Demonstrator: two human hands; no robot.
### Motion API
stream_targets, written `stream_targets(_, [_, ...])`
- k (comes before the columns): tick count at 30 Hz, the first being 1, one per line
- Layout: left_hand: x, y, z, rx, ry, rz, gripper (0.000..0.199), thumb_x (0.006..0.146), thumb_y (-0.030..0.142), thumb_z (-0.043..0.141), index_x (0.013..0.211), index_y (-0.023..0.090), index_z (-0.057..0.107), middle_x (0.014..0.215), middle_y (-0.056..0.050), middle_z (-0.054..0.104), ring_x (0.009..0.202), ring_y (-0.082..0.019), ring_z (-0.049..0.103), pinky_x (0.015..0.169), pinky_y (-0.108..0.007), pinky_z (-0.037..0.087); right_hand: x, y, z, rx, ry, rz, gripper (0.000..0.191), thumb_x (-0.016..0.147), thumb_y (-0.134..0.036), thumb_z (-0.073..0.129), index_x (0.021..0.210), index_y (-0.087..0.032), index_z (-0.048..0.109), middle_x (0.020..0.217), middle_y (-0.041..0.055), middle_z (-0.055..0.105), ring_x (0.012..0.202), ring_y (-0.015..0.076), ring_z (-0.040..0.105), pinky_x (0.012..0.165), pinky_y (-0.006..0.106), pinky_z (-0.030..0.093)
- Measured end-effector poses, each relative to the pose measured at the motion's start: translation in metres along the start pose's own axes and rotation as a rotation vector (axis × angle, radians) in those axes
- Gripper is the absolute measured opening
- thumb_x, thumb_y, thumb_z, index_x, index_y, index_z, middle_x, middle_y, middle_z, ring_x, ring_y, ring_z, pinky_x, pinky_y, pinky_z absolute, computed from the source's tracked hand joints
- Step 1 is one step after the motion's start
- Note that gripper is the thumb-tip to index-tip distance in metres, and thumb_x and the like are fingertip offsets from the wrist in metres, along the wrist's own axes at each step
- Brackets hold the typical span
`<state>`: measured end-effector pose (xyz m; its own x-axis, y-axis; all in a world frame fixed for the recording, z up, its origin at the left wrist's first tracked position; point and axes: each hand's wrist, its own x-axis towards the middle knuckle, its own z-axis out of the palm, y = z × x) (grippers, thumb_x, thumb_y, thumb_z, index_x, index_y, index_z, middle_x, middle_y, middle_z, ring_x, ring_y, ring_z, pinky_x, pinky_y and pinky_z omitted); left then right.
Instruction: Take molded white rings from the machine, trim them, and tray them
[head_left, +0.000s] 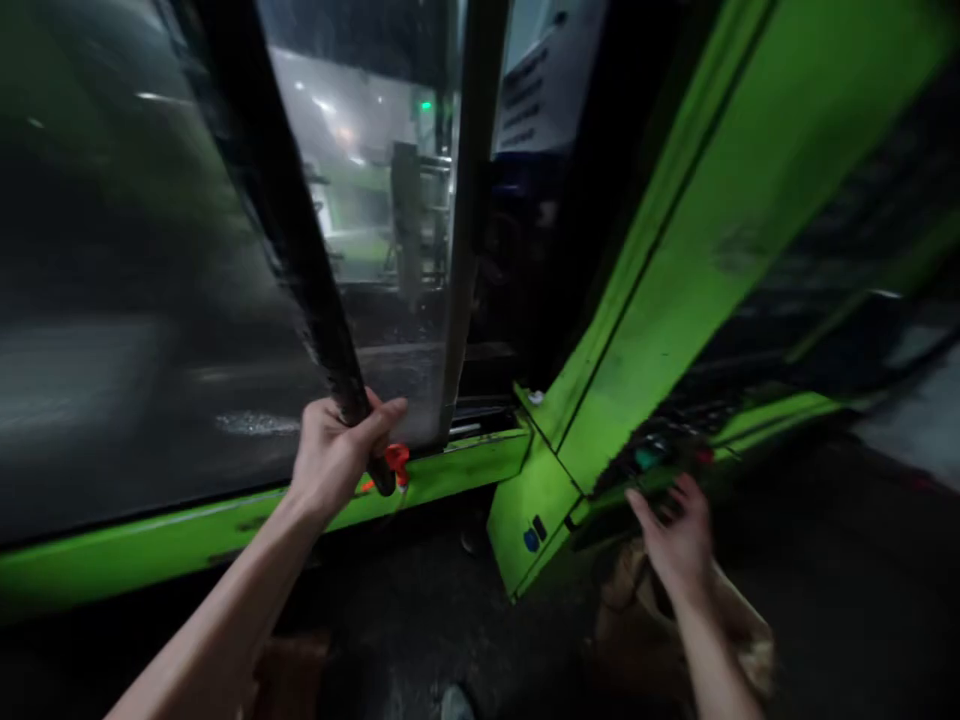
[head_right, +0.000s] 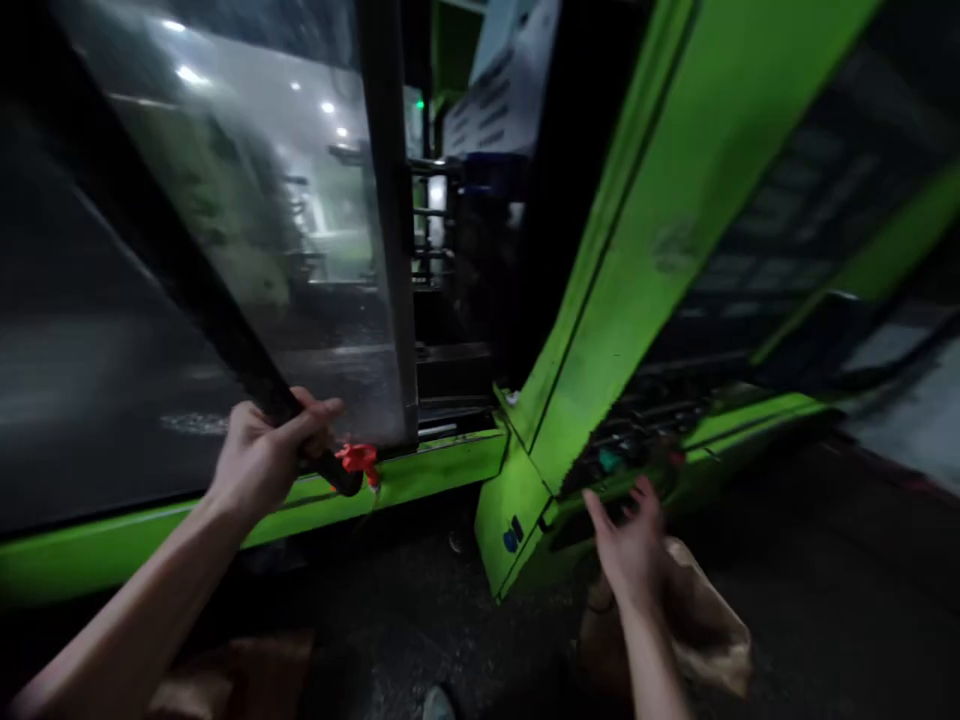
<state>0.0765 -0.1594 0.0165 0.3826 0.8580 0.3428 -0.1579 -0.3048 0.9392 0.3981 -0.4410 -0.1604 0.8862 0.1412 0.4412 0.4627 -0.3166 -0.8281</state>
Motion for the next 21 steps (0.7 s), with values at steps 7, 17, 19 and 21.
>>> stream_targets(7, [0.018, -0.003, 0.122, -0.006, -0.368, 0.011, 0.047, 0.079, 0.045, 0.077, 0.056, 0.018, 0.046, 0.051, 0.003, 0.041, 0.048, -0.01, 0.034, 0.047, -0.025, 0.025, 0.015, -0.021, 0.057, -0.195, 0.126, -0.077, 0.121, 0.079, -0.088, 0.055, 0.155, 0.004, 0.035, 0.149, 0.035, 0.044, 0.141, 0.0461, 0.042, 0.119, 0.059, 0.036])
stream_targets(17, [0.025, -0.006, 0.196, -0.15, -0.505, 0.029, 0.052, 0.08, 0.043, 0.073, 0.06, 0.021, 0.03, 0.056, 0.005, 0.027, 0.052, -0.008, 0.022, 0.048, -0.026, 0.016, 0.002, -0.013, 0.064, -0.32, 0.231, -0.155, 0.118, 0.089, -0.087, 0.042, 0.155, 0.01, 0.035, 0.147, 0.0371, 0.047, 0.14, 0.0464, 0.045, 0.115, 0.059, 0.041])
stream_targets(19, [0.028, -0.009, 0.207, -0.183, -0.541, 0.034, 0.052, 0.08, 0.043, 0.073, 0.06, 0.021, 0.03, 0.057, 0.005, 0.027, 0.052, -0.008, 0.022, 0.049, -0.027, 0.015, 0.002, -0.011, 0.063, -0.351, 0.234, -0.148, 0.119, 0.088, -0.088, 0.044, 0.154, 0.01, 0.037, 0.146, 0.0378, 0.048, 0.139, 0.0476, 0.046, 0.114, 0.06, 0.042])
stream_targets(21, [0.03, -0.016, 0.218, -0.207, -0.551, 0.047, 0.048, 0.081, 0.04, 0.071, 0.061, 0.02, 0.032, 0.058, 0.004, 0.028, 0.053, -0.009, 0.023, 0.05, -0.027, 0.016, 0.004, -0.008, 0.058, -0.378, 0.232, -0.146, 0.121, 0.087, -0.089, 0.045, 0.153, 0.012, 0.039, 0.144, 0.0392, 0.049, 0.137, 0.0496, 0.048, 0.113, 0.062, 0.043])
